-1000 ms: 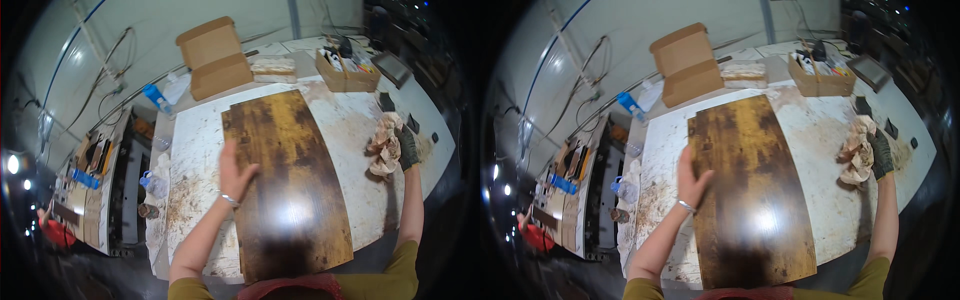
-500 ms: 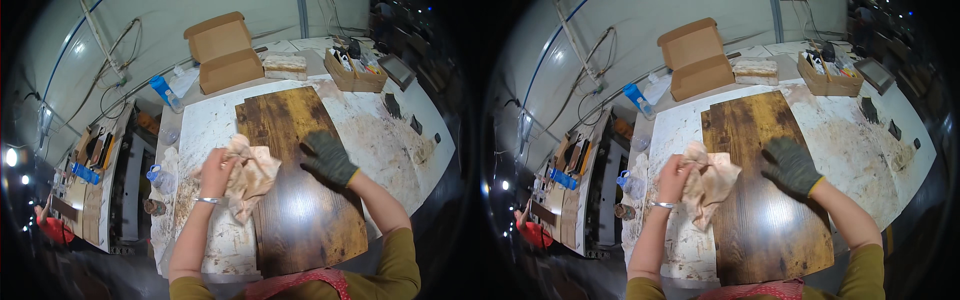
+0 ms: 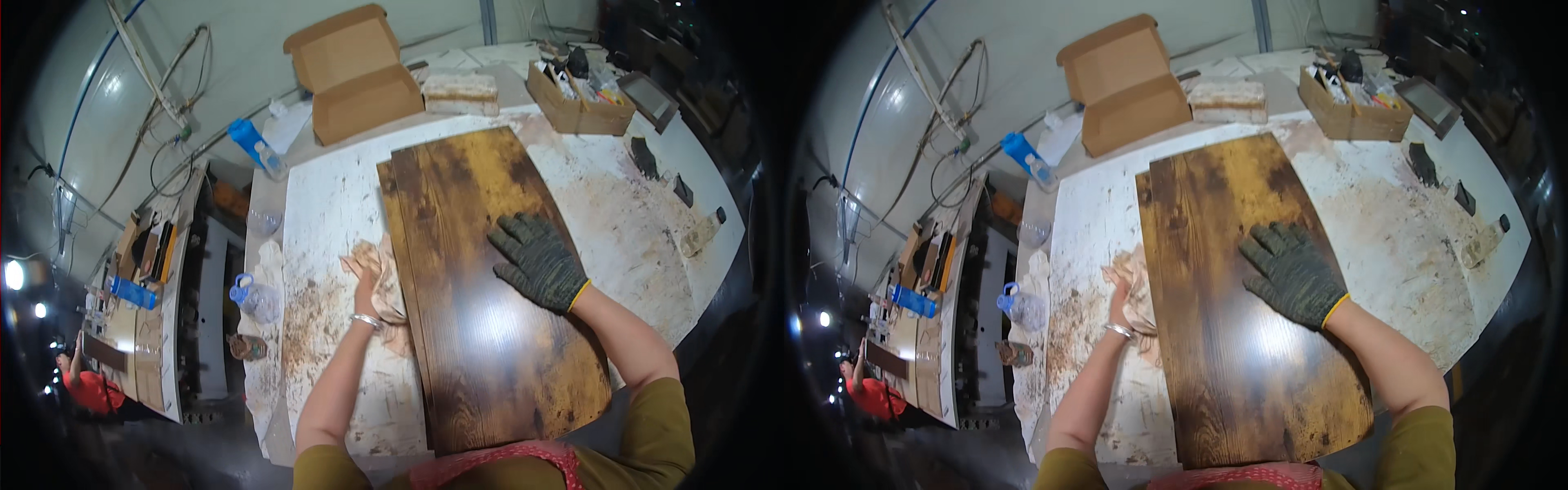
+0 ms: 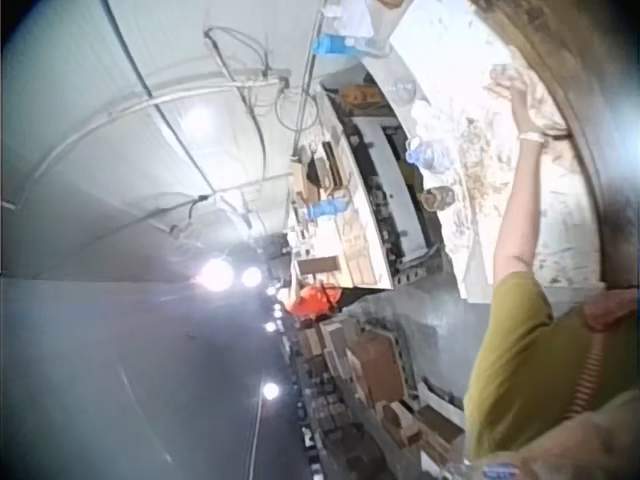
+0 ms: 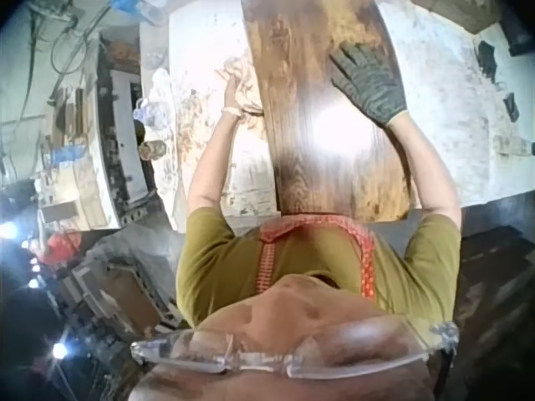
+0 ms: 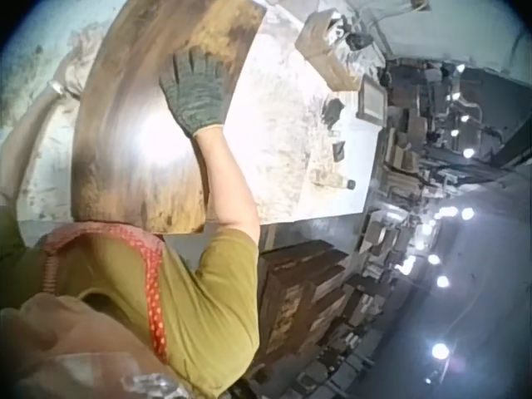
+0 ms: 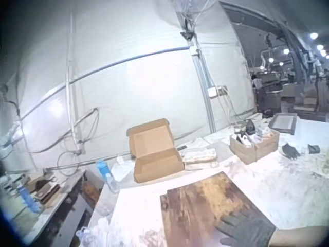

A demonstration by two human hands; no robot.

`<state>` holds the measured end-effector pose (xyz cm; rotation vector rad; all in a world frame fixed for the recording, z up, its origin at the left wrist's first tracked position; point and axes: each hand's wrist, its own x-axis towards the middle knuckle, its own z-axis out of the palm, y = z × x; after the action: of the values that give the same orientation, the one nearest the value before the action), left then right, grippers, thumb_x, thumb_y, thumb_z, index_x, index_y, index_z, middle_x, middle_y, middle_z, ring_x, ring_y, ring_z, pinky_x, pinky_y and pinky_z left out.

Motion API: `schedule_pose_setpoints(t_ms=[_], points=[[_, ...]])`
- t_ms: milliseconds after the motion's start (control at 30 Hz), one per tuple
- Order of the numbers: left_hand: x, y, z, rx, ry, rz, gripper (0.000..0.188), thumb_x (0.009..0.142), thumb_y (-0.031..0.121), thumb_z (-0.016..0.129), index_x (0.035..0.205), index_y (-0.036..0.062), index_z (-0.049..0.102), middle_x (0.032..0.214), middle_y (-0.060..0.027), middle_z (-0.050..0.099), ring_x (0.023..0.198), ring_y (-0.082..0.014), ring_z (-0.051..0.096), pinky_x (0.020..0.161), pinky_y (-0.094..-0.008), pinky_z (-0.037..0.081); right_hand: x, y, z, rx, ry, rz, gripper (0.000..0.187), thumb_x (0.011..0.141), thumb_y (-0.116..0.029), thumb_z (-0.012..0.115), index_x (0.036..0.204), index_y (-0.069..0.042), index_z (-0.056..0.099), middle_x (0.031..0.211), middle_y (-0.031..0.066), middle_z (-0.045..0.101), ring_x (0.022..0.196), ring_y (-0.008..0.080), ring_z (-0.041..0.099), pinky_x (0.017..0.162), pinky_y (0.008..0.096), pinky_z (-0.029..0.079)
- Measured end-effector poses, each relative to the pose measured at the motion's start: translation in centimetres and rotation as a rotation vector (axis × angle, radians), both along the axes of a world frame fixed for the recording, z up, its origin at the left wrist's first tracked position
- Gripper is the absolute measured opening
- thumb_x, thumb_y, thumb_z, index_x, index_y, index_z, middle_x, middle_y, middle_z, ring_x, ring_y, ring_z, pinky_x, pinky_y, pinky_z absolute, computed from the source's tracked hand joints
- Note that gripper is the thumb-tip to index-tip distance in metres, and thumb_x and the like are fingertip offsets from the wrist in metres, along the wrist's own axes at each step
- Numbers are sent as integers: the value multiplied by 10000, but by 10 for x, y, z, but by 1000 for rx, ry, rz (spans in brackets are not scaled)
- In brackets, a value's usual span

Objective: The person wipes individual wooden slats and a larger wood-patterned panel with a cloth, then picks up the panel to reveal a stack of similar slats underneath.

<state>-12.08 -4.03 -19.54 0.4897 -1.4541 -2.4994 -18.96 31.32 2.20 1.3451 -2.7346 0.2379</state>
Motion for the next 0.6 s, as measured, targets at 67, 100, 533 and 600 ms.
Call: schedule_pose_setpoints(t_ms=[67, 100, 533, 600], points=[[20, 31, 94, -403, -124, -23, 409, 904, 220, 589, 1222, -10, 472, 1086, -111, 626, 932, -172, 600, 839, -296, 475, -1, 8, -3, -8, -16, -9, 544, 905, -427, 444, 1329, -86, 450, 1389, 177, 399, 1290, 373, 343, 1096, 493, 203], [20, 33, 117, -410, -124, -9, 409, 904, 220, 589, 1222, -10, 472, 1086, -111, 626, 932, -172, 600, 839, -296, 475, -1, 4, 0, -26, -1, -1, 544, 903, -427, 449, 1325, -84, 455, 1386, 177, 403, 1290, 371, 344, 1095, 491, 206], [-20, 24, 196, -371, 173, 439, 296, 940, 179, 503, 1176, 1, 483, 1061, -109, 605, 918, -162, 605, 774, -305, 508, 4, 4, -3, -119, 12, -1, 541, 870, -417, 519, 1274, -57, 496, 1334, 180, 456, 1250, 346, 400, 1069, 442, 276], [-1, 54, 247, -414, 230, 197, 292, 934, 195, 524, 1166, 20, 500, 1031, -81, 610, 914, -133, 600, 777, -293, 507, 1, 1, 4, -194, -49, 16, 536, 874, -415, 522, 1269, -53, 499, 1310, 186, 475, 1231, 345, 422, 1051, 416, 307]])
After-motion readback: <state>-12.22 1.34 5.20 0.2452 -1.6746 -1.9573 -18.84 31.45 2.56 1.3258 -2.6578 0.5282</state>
